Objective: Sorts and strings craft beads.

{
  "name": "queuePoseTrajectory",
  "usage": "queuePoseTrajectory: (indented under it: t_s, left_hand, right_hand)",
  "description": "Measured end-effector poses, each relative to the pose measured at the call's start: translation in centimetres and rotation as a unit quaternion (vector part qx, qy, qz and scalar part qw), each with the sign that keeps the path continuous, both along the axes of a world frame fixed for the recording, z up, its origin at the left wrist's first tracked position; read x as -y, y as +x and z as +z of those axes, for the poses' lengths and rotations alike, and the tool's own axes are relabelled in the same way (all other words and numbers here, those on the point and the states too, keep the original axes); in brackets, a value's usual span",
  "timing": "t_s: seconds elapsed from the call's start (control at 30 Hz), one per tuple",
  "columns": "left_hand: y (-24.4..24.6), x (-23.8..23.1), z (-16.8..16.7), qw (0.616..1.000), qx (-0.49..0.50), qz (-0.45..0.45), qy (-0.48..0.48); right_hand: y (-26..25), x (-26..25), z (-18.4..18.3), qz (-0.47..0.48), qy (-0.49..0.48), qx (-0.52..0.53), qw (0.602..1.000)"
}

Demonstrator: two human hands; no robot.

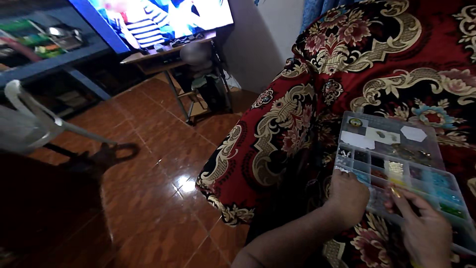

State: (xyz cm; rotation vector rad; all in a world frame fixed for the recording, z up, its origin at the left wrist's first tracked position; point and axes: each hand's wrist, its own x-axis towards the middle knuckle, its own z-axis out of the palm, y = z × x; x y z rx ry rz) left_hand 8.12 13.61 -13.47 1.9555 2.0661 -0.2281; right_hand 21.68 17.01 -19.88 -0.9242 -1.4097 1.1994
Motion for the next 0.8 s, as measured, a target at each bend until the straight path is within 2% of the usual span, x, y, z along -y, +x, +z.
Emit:
queuePoseTrajectory:
  t_s: [0.37,0.57,0.8]
  left_hand:
    - [-0.4,-0.5,-0.7,1.000,0.008,-0.005,0.004]
    - [-0.6,-0.5,-1.4,0.998,0.039,0.003,0.057]
    - [-0.8,-0.9,-2.2,0.997,0.063,-0.007,0.039]
  right_hand:
    - [-0.3,0.3,0.1,0.008,-0.009,0.005,1.000]
    - [-0.1,0.3,0.2,0.005,-0.009,0.001,1.000]
    - [0.0,0.3,0.2,-0.003,-0.002,0.014,1.000]
